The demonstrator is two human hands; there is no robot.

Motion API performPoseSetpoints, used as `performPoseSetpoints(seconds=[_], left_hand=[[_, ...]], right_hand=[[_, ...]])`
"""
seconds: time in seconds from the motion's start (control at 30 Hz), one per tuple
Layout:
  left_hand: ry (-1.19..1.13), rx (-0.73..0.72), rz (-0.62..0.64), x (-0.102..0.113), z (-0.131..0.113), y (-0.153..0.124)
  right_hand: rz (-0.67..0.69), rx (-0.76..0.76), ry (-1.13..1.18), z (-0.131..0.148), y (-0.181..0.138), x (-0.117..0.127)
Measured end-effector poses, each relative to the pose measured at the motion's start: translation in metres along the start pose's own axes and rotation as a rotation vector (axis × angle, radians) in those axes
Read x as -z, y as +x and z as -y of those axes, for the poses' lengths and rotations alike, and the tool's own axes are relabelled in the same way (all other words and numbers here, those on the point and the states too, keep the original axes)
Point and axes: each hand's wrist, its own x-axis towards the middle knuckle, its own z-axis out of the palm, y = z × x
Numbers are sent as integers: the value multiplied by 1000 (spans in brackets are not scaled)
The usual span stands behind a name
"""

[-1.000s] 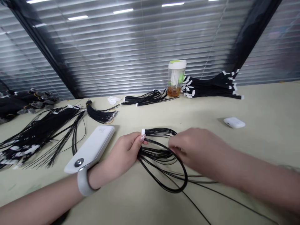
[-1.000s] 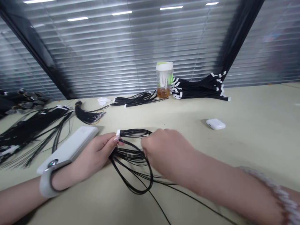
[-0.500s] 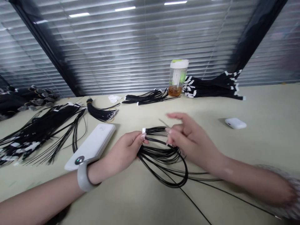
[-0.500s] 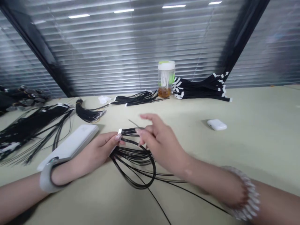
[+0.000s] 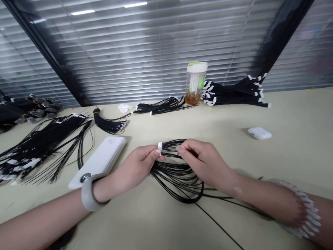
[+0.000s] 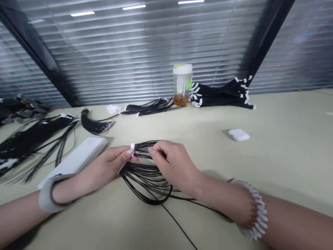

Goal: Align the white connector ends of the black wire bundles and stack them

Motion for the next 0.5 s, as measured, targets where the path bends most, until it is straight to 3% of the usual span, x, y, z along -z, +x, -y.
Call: performPoseSetpoints(seconds=[0.5], left_hand=[[7,-29,33,0,-7,-1]], right_hand=[[16,16,14,1,0,-5]])
